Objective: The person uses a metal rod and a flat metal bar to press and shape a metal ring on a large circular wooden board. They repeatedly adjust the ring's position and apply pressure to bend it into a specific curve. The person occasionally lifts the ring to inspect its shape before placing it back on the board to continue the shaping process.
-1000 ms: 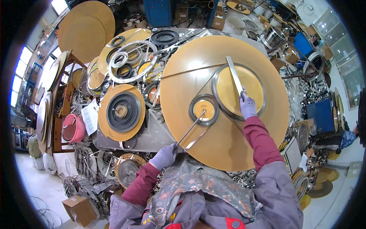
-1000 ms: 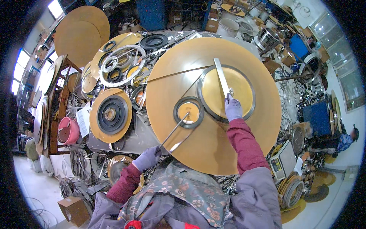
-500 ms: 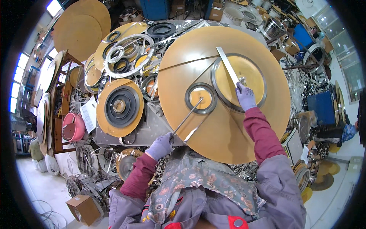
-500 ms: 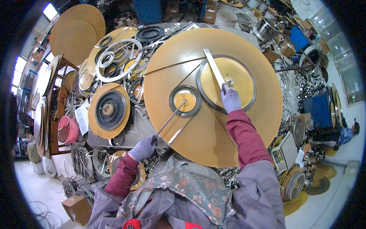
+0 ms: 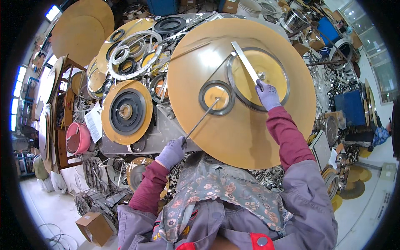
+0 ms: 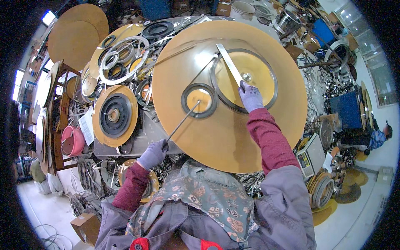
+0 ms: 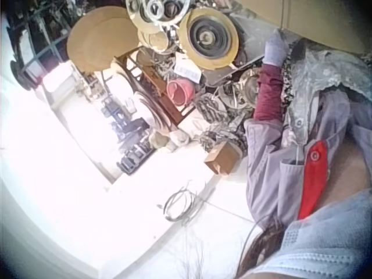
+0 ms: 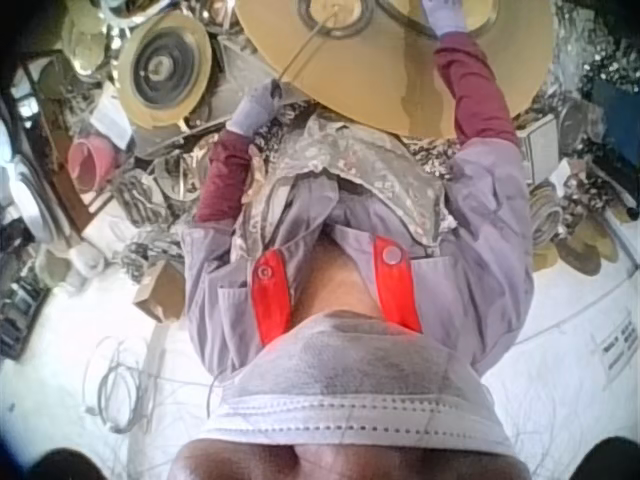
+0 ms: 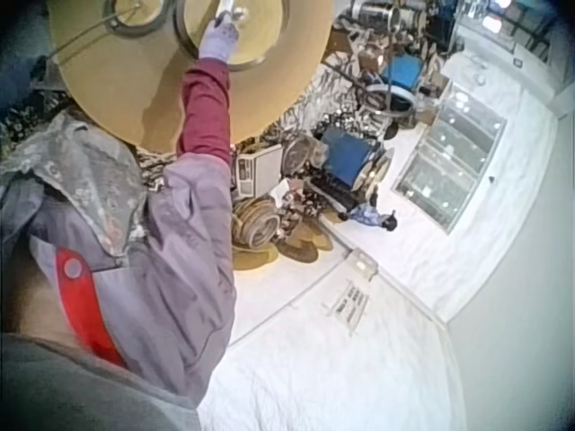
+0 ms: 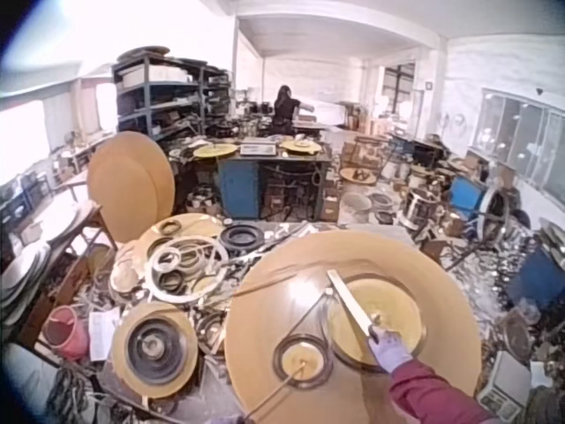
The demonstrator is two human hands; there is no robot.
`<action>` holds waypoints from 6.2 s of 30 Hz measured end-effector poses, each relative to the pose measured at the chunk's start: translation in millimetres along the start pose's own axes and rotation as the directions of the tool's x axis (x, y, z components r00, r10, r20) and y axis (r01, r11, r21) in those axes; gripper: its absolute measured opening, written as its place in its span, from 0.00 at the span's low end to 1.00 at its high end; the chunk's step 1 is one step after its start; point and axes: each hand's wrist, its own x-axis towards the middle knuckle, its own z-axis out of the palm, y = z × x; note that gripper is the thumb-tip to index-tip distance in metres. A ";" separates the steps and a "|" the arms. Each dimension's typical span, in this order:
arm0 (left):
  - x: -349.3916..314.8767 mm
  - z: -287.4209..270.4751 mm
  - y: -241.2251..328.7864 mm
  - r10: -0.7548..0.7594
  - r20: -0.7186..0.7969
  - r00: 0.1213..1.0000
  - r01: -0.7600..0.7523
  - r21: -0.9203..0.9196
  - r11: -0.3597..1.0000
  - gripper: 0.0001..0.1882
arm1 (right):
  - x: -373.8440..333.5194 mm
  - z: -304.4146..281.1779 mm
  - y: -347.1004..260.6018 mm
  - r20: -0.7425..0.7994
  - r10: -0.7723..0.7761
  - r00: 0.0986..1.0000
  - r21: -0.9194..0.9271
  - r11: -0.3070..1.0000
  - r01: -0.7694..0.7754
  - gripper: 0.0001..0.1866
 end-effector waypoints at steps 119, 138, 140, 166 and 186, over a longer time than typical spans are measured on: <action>-15.1 38.3 16.5 -0.017 -0.039 0.999 0.016 -0.035 0.999 0.06 | 110.4 -145.6 95.0 0.321 0.323 0.890 0.042 0.934 -0.354 0.15; 9.3 20.0 19.3 -0.115 -0.038 0.993 0.110 -0.121 0.987 0.12 | -66.7 -92.0 206.5 -0.245 0.228 0.942 0.105 0.972 -0.208 0.21; 9.4 20.9 17.9 -0.125 -0.020 0.992 0.122 -0.124 0.985 0.12 | -84.1 -42.0 177.2 -0.256 0.116 0.960 -0.257 0.949 -0.184 0.20; -0.1 26.4 18.8 -0.071 -0.019 0.997 0.068 -0.139 0.988 0.12 | -64.0 -76.3 163.0 -0.108 0.135 0.985 -0.140 0.979 -0.149 0.23; -0.1 14.6 18.6 -0.069 0.018 0.997 0.071 -0.132 0.989 0.08 | 126.6 -265.4 146.9 0.451 -0.317 0.834 -0.728 0.410 0.549 0.26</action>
